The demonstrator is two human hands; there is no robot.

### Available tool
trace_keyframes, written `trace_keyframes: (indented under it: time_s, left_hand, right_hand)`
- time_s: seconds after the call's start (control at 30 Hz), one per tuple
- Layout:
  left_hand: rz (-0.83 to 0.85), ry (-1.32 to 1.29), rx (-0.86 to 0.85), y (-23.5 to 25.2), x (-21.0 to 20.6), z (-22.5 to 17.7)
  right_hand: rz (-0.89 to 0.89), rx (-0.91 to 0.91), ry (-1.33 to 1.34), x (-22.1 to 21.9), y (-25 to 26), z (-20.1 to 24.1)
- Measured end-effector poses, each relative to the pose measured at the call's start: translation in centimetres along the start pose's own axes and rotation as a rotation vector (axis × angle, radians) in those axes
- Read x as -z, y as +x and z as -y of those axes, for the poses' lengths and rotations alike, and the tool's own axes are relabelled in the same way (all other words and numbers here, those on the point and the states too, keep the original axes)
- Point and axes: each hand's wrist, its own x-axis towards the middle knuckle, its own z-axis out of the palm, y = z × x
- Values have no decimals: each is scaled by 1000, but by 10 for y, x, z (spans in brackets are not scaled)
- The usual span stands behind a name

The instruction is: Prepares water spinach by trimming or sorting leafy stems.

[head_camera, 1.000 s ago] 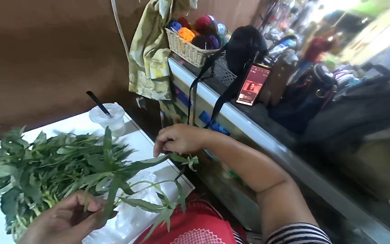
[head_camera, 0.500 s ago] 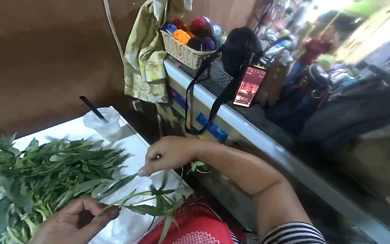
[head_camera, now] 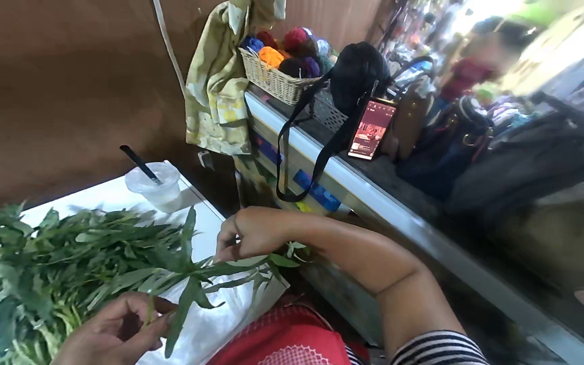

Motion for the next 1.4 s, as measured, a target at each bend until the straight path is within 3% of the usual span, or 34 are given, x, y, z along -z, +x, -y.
trace_keyframes:
  time_s: [0.13,0.3,0.57,0.87,1.17,1.3,1.4]
  left_hand:
    - [5,-138,-21,-2,1,1]
    - [60,-287,-52,-6,5,6]
    - [49,-267,-72,-10,4,7]
    - [-54,-110,-149,-10,1,0]
    - [-102,-82,-80,-16,8,5]
    - [-7,-180,-21,-16,9,-2]
    - [-51,-186,66,-16,-2,-20]
  right_hand:
    - [-20,8,-87,4,-3,0]
    - [-29,4,13,6,-9,-3]
    - [33,43,6,5,-20,1]
    - [29,-17,299,3,-36,10]
    - [-47,-57,383,9,-44,-1]
    - [-95,-136,299,17,-48,3]
    - [-135,-151,193,22,-48,4]
